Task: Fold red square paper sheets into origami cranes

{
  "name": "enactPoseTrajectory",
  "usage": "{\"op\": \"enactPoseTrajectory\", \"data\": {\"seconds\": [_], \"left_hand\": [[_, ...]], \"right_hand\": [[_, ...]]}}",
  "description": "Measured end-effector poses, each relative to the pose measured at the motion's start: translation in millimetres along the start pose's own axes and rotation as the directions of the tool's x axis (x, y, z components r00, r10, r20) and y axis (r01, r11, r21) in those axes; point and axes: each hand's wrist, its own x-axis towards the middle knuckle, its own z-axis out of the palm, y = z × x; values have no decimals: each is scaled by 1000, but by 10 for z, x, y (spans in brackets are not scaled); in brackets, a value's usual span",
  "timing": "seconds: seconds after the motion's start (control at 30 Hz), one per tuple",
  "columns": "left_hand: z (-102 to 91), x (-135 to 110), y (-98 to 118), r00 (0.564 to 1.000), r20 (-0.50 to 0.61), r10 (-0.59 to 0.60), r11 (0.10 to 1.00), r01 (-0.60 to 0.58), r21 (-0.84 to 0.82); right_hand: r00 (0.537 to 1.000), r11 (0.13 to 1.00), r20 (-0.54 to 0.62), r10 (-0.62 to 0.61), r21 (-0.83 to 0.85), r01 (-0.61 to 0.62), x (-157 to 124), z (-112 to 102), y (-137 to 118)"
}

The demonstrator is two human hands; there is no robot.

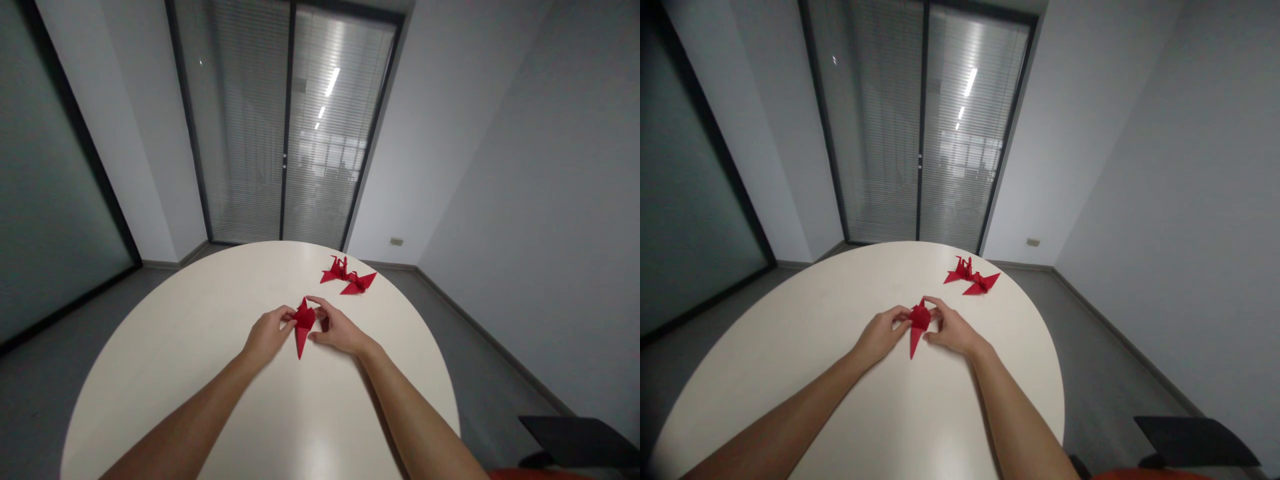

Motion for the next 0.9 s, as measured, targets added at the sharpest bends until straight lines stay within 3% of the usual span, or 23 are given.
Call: {"op": "enactPoseTrajectory", "data": {"seconds": [0.37, 0.57, 0.9], "left_hand": [[6, -6, 5, 1000, -4, 12, 999, -12, 32], [28, -16, 14, 1000, -11, 20, 1000, -20, -18], [13, 34, 8, 1000, 0, 31, 996, -31, 87]], "right_hand": [[989, 999, -147, 28, -33, -33, 53, 79, 121], [991, 999, -131, 34, 22, -32, 66, 121, 80], [978, 999, -204, 32, 23, -28, 91, 140, 79]]}}
